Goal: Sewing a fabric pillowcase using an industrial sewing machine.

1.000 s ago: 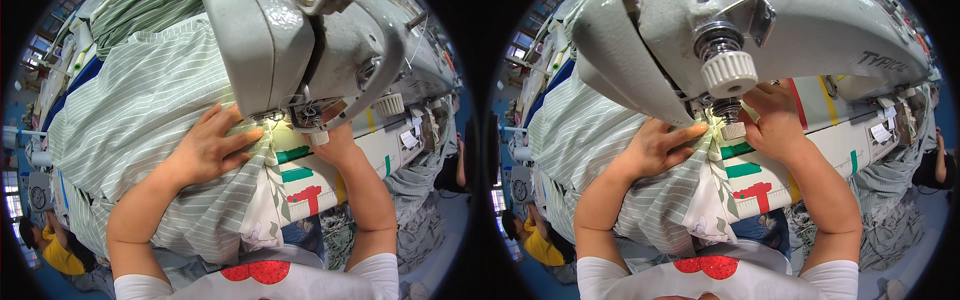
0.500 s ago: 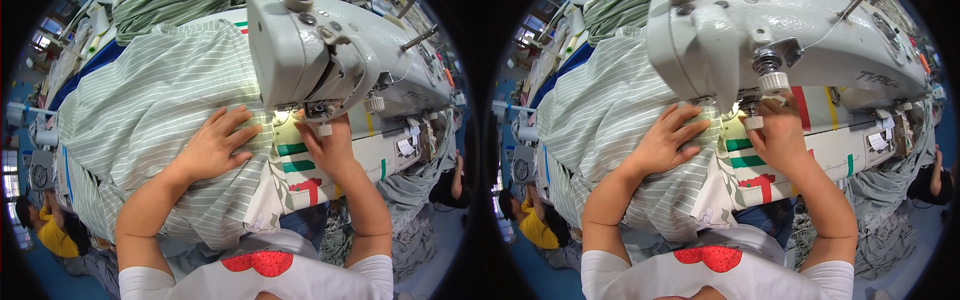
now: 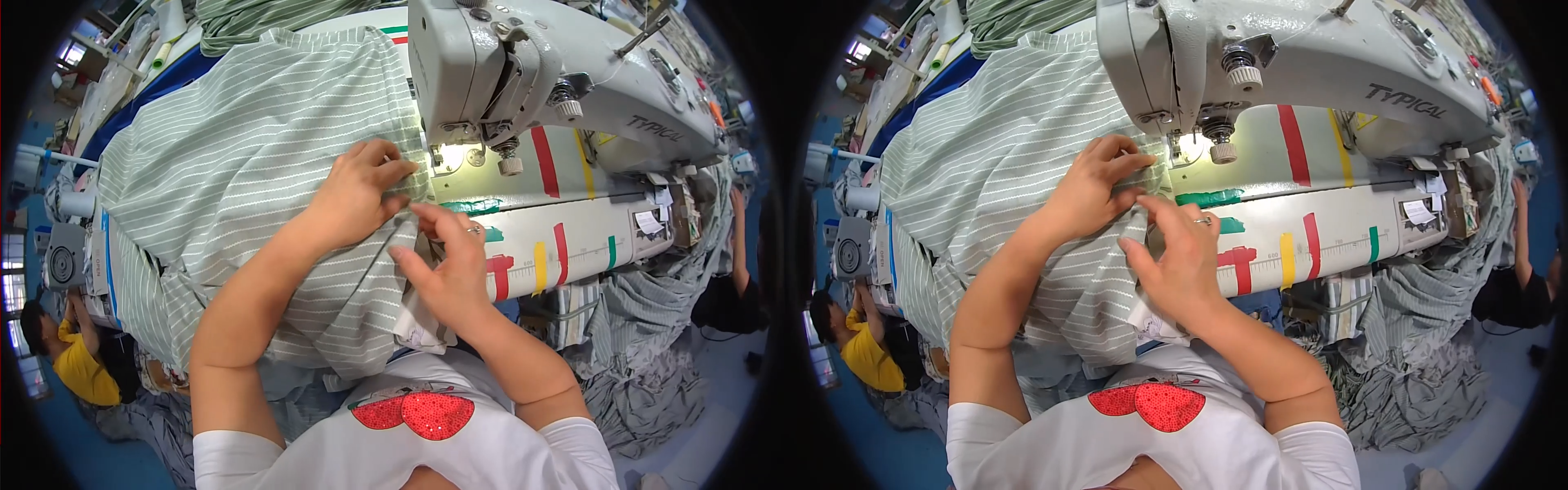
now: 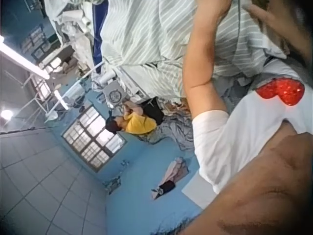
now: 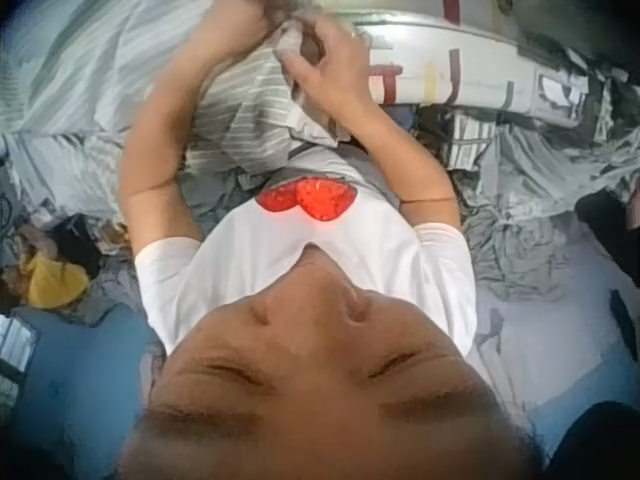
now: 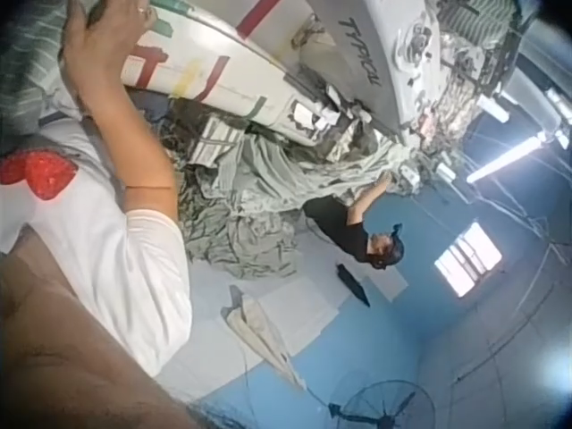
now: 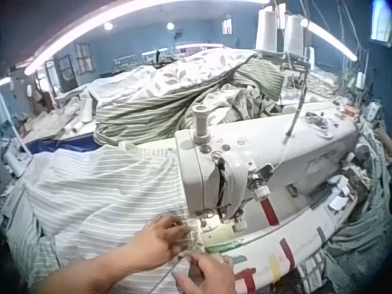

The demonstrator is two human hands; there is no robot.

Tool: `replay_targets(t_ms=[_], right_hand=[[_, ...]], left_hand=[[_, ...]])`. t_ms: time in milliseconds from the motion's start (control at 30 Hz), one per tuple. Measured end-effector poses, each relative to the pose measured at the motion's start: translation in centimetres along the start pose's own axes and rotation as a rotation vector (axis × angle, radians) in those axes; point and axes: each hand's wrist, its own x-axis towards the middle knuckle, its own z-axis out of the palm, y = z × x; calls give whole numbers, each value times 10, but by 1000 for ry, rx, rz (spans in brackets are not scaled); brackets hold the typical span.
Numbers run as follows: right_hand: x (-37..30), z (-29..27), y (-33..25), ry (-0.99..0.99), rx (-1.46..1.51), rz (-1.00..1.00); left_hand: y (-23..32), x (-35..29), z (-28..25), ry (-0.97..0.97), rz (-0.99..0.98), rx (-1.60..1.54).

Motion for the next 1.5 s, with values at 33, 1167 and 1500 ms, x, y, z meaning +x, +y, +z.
replay_targets(t_ms=[33, 1167, 1500], right_hand=[[-3, 3, -2, -14, -5, -26], [-40, -13, 26, -124, -365, -252], [-41, -21, 28, -149, -328, -245]], left_hand=[[-2, -1, 3, -12, -33, -51], [24, 24, 17, 151, -363, -52], [1, 29, 35, 247, -112, -3]])
